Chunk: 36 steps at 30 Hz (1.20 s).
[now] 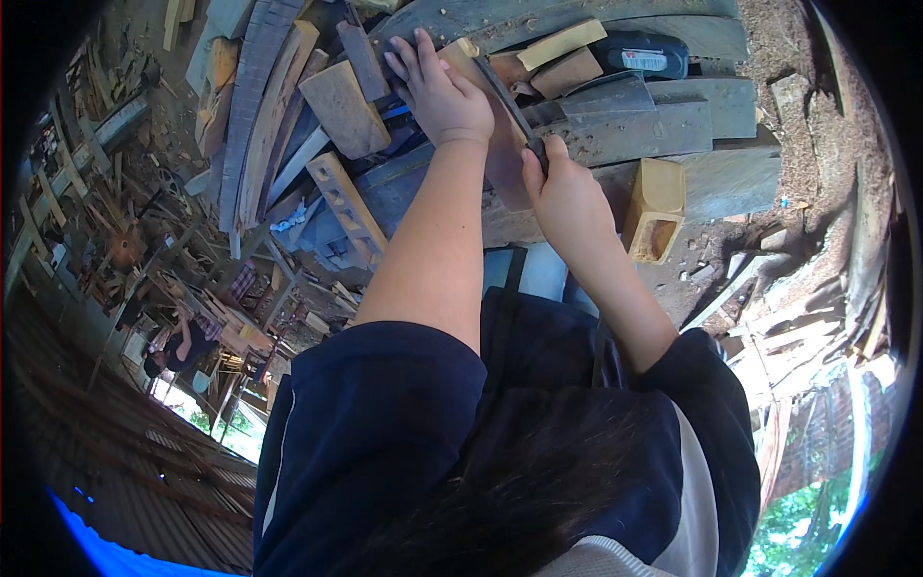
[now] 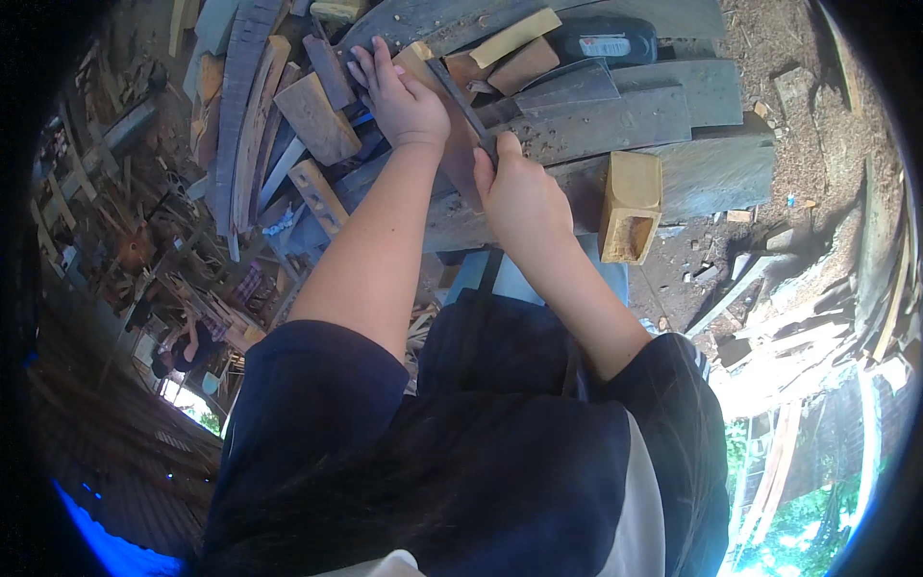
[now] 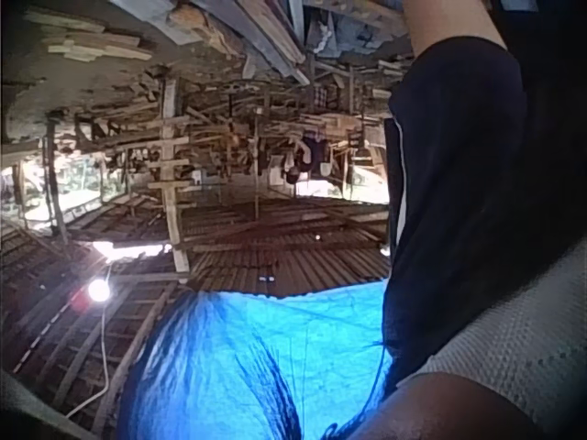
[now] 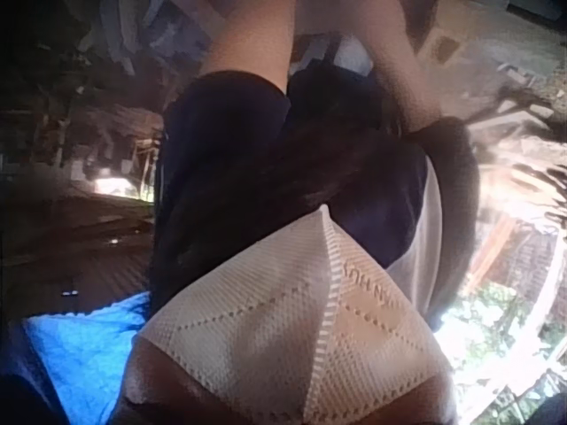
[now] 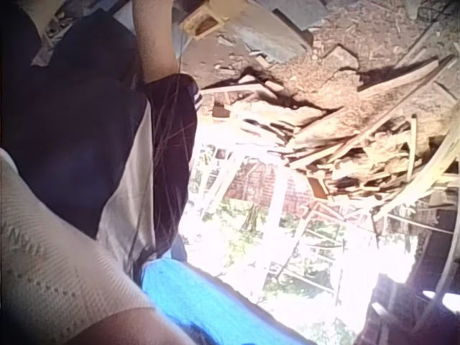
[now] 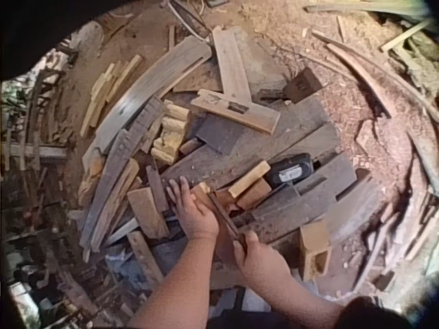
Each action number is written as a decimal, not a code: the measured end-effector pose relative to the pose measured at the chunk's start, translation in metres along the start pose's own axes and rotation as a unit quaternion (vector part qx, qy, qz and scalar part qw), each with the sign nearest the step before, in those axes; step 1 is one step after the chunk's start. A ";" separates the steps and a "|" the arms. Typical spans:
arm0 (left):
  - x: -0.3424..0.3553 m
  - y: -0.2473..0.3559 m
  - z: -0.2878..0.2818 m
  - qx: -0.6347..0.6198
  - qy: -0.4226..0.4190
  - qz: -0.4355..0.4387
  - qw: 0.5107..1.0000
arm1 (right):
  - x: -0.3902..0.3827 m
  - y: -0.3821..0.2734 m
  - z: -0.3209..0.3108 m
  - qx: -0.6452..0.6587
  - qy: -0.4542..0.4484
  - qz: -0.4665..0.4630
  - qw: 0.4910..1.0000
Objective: The person holds a wooden block and carves its surface and edges using a hand tool.
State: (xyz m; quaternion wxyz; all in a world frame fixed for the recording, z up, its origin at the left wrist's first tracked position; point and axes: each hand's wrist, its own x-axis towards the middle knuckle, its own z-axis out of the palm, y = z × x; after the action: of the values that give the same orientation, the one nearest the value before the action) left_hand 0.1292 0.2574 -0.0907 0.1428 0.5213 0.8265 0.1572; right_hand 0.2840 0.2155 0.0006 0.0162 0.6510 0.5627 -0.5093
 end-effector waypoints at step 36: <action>0.000 -0.002 0.002 -0.015 0.017 0.006 1.000 | -0.020 0.005 -0.014 0.041 -0.043 0.038 0.998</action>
State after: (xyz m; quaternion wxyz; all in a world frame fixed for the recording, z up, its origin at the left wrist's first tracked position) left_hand 0.1283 0.2571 -0.0934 0.1355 0.5214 0.8233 0.1788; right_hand 0.3001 0.2080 0.0182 0.0327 0.6496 0.5152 -0.5581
